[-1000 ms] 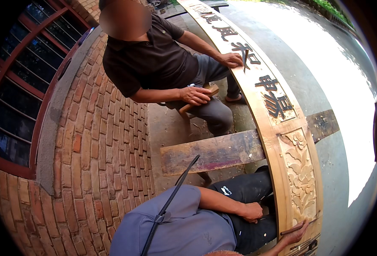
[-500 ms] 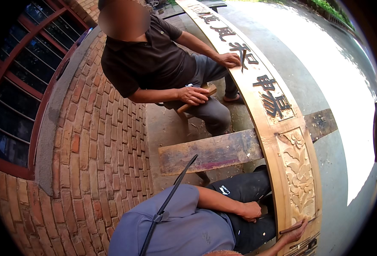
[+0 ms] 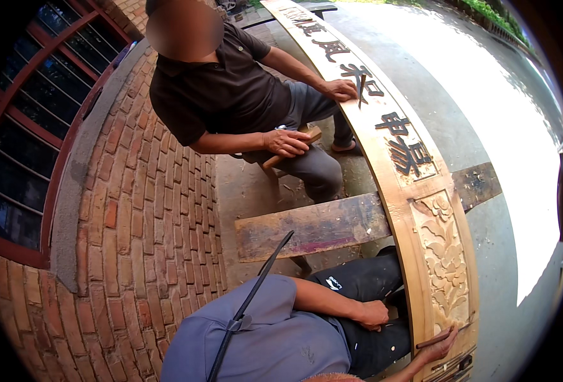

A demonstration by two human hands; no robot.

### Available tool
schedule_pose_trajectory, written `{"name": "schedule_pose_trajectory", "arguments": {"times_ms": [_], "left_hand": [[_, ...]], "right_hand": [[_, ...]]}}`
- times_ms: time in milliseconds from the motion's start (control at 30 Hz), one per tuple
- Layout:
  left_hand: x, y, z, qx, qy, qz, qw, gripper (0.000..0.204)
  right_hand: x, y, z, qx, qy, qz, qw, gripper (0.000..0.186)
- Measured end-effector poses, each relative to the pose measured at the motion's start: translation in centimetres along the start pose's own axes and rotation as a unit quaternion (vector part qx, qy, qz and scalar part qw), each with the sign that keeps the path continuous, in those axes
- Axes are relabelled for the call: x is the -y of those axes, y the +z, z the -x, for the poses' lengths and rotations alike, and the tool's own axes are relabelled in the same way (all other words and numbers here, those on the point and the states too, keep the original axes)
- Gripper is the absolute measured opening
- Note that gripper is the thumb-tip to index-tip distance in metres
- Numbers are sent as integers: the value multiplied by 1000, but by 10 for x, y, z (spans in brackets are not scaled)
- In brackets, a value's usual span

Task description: The person carves a floral design into a large wooden board using a chisel, pushing the tool with their hands to remove thin layers of wood.

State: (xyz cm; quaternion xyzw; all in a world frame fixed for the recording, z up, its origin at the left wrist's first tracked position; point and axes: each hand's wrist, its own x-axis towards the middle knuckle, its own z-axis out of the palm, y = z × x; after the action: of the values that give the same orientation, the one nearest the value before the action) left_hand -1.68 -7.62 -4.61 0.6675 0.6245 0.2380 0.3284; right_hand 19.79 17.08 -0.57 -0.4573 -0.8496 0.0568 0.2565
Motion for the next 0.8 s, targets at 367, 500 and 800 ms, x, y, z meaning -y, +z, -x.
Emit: {"name": "schedule_pose_trajectory", "arguments": {"times_ms": [367, 500, 800], "left_hand": [[-4, 9, 20, -13, -2, 3, 1000, 42], [-18, -4, 31, 11, 11, 1, 1000, 50], [-8, -5, 28, 17, 5, -12, 1000, 46]], "right_hand": [[25, -3, 7, -5, 40, -13, 999, 34], [27, -17, 11, -8, 59, -32, 998, 37], [40, -19, 1, 3, 91, -70, 993, 43]]}}
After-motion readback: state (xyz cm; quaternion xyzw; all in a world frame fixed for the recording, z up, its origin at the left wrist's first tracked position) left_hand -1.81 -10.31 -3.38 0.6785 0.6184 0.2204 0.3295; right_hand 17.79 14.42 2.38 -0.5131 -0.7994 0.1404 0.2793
